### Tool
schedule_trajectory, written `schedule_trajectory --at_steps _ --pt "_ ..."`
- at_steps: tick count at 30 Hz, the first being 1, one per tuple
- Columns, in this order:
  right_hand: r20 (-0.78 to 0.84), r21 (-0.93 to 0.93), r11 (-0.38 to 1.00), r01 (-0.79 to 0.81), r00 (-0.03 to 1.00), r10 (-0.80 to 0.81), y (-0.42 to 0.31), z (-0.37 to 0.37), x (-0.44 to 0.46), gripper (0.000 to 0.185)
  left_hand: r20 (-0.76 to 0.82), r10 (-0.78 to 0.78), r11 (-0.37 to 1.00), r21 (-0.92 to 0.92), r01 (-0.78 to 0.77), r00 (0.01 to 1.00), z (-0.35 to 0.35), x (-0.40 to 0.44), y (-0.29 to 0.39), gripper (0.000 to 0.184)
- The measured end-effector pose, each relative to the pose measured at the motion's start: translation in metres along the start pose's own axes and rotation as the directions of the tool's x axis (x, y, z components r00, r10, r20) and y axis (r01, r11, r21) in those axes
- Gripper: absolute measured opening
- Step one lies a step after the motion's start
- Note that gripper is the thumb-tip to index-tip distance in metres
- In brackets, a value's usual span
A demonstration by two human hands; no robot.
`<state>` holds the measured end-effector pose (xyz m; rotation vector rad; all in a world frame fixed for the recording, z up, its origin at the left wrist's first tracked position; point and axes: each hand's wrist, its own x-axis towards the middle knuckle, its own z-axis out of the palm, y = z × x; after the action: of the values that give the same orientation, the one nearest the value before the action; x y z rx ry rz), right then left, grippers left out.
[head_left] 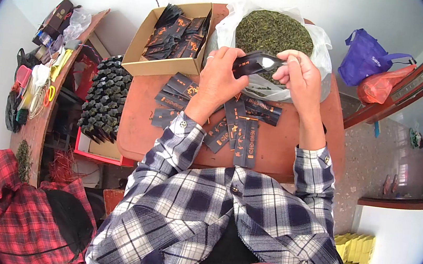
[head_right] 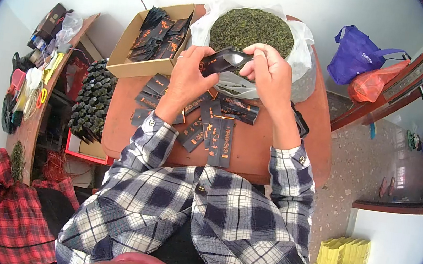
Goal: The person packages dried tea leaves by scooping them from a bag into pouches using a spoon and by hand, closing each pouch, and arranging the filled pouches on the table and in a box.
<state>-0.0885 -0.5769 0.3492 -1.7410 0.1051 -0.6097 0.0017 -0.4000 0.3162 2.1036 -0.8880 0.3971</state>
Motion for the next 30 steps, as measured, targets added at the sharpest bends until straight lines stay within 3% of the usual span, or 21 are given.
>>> schedule_trajectory --at_steps 2,5,8,18,25,30 --pt "0.008 -0.017 1.000 0.025 1.000 -0.025 0.001 -0.001 -0.001 0.025 -0.010 0.008 1.000 0.000 -0.008 1.000 0.000 -0.002 -0.001 0.043" --pt "0.105 0.142 0.976 -0.166 0.983 0.152 0.003 -0.002 0.000 0.026 -0.016 0.012 1.000 -0.016 -0.012 1.000 0.002 -0.004 -0.001 0.043" --pt "0.111 0.200 0.961 -0.190 0.979 0.170 0.013 -0.004 0.001 0.026 0.015 -0.017 0.999 -0.049 0.018 1.000 -0.002 -0.004 0.000 0.042" --pt "-0.029 0.151 0.986 -0.065 0.997 0.070 0.016 -0.020 0.011 0.028 0.031 -0.070 0.995 -0.067 0.072 0.997 0.002 -0.006 -0.016 0.045" --pt "0.125 0.135 0.984 -0.117 0.987 0.100 0.009 -0.006 0.006 0.027 0.006 -0.028 0.997 -0.069 0.029 1.000 0.002 -0.006 -0.010 0.044" --pt "-0.009 0.178 0.982 -0.064 0.998 0.067 0.014 -0.017 0.012 0.026 0.044 -0.100 0.992 -0.075 0.103 0.994 -0.006 -0.005 -0.015 0.046"
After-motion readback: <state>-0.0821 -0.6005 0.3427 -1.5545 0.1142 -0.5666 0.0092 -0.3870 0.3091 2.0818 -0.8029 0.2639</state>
